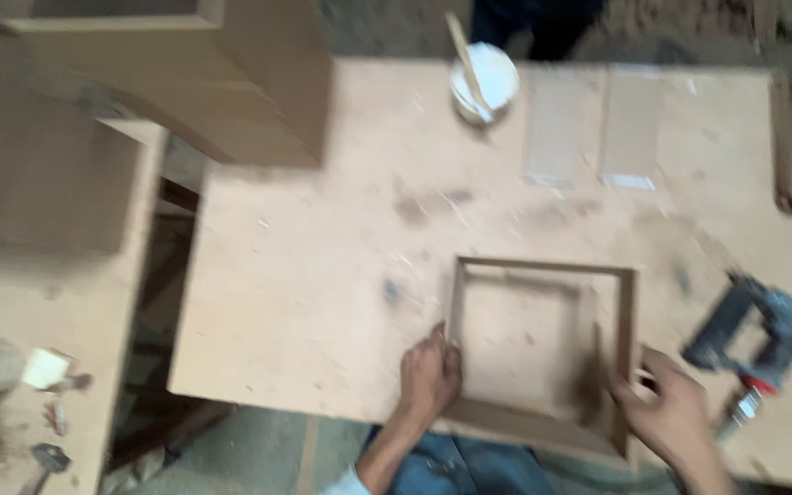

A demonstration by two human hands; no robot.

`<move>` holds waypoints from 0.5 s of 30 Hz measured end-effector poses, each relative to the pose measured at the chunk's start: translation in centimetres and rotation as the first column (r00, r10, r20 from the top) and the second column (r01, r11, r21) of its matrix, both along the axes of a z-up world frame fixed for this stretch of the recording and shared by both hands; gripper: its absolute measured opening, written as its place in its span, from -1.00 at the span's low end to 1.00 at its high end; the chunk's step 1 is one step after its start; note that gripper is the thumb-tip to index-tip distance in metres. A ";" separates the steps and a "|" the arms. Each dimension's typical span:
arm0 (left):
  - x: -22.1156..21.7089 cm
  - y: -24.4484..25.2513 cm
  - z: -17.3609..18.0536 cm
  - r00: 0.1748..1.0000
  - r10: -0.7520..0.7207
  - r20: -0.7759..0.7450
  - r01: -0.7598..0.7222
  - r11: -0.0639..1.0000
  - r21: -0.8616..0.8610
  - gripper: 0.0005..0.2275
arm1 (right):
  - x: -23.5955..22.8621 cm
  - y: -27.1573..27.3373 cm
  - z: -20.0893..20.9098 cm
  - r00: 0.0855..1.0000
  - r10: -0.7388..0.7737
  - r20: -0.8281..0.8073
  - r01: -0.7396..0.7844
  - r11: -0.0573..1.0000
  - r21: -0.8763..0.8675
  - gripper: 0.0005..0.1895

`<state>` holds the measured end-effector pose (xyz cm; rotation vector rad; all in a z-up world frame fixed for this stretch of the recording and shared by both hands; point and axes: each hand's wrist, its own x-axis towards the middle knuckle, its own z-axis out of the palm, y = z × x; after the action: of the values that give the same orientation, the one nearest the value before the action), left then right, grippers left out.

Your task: The person assembles small rectangular wooden boxes by joining pre-cut panels with a pneumatic nail gun. They position each panel, fire nails to secure the joints, and repeat the process to complete multiple boxes on a workbench.

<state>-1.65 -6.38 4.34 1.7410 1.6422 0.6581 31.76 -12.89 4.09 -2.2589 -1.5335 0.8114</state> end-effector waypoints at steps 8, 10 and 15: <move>-21.1 5.0 14.2 0.844 -0.446 0.298 0.283 0.842 0.459 -0.28 | -12.5 10.5 9.7 0.428 0.306 -0.850 0.120 0.913 0.389 0.00; -25.4 6.1 15.0 0.854 -0.468 0.227 0.332 0.826 0.455 0.00 | -15.9 14.4 13.7 0.315 0.251 -0.915 0.035 0.961 0.275 -0.08; -31.0 13.3 14.7 0.937 -0.286 0.201 0.119 0.803 0.584 0.15 | -31.1 22.9 21.0 0.284 0.219 -0.933 0.307 0.901 0.305 -0.13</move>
<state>-32.63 6.88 19.06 2.0722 1.0950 1.3210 0.65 10.05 25.08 -0.9670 -0.8369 1.3026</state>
